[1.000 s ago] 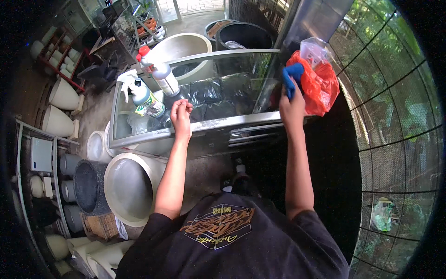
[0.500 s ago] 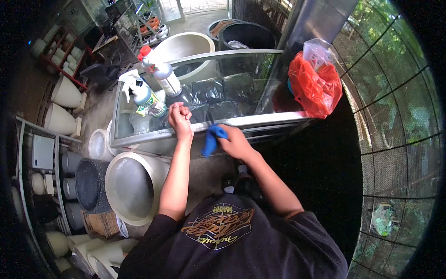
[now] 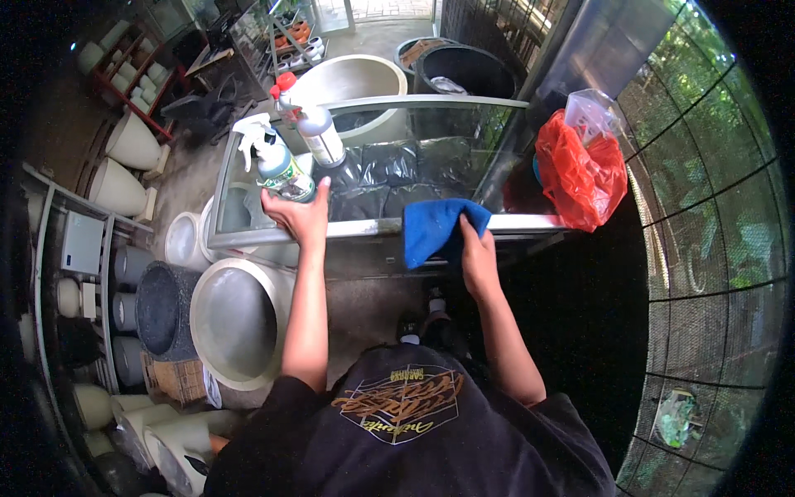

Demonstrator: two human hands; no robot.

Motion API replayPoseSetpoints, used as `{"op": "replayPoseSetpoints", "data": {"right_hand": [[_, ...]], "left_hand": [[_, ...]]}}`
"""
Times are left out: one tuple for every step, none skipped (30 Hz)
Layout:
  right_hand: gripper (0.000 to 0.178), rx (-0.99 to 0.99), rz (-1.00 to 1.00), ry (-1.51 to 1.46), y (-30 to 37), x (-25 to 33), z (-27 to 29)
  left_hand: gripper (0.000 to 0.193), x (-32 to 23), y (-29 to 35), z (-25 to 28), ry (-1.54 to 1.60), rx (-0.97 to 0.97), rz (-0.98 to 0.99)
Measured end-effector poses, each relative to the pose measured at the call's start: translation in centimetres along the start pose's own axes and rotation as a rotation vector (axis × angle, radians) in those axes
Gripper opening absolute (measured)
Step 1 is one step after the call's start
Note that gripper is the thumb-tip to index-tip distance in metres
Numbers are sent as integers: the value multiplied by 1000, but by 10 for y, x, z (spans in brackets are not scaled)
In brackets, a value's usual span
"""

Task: The person wipes the glass top of a display cabinet with a blue cloth, then moves several spray bottles and a red plastic bag to the side. They continue wiping the glass surface and the cabinet's metal frame, then reposition the items back onto the cabinet.

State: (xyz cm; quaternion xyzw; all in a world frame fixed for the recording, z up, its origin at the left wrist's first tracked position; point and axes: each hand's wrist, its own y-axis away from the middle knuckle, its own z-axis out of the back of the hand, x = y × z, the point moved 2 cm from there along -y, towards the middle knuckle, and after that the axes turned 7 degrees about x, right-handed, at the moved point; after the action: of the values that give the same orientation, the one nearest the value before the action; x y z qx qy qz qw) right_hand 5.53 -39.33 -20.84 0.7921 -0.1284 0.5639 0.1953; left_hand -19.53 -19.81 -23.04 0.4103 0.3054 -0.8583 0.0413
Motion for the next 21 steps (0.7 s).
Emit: {"op": "replayPoseSetpoints", "data": {"right_hand": [[32,6,-14,-28,-10,-9,-6],[31,7,36,52,-15,-14,-11],[30,37,71,97,-24,-20,-21],[29,61,105,143,-32,-27,-28],[28,15,186,315,-40,-35,-32],[28,-2,181,340,-48,-40,-32],[28,-19,175,365,-54,-44,-29],[28,-36,169,390,-61,-47,-26],[28,-61,196,419,-64,-48,-22],[29,-50,198,415,-65,-50,-19],[29,-38,199,411,-66,-52,-15],[30,-17,202,407,-67,-53,-17],[31,-9,168,398,-63,-47,-20],[30,-14,158,379,-64,-47,-21],[29,-21,147,361,-65,-45,-22],[28,-28,136,342,-65,-44,-24],[29,-27,160,352,-64,-41,-26],[29,-31,150,351,-62,-40,-26],[29,-38,144,349,-62,-39,-24],[29,-44,137,347,-61,-38,-23],[31,-11,87,322,-59,-35,-21]], "left_hand": [[109,2,-11,-1,-38,33,45],[105,4,-21,0,-76,67,89],[91,16,-29,-1,-96,166,119],[87,21,-31,0,-51,151,128],[83,26,-32,3,-6,136,136],[79,29,-33,3,45,123,143],[73,35,-32,7,10,56,116],[72,40,-32,11,49,-15,78],[72,44,-34,17,58,-30,65],[72,48,-38,23,66,-44,52],[73,52,-44,28,53,-33,51],[79,62,-51,33,55,-3,110],[80,71,-59,36,64,-3,107],[81,79,-65,38,72,-3,103],[86,85,-72,40,40,22,115],[91,91,-78,43,8,46,127],[95,96,-81,45,-25,69,139],[101,88,-78,46,-94,32,136],[106,70,-69,49,-160,-5,130],[112,51,-58,55,-226,-43,125],[121,33,-45,59,-97,14,40]]}}
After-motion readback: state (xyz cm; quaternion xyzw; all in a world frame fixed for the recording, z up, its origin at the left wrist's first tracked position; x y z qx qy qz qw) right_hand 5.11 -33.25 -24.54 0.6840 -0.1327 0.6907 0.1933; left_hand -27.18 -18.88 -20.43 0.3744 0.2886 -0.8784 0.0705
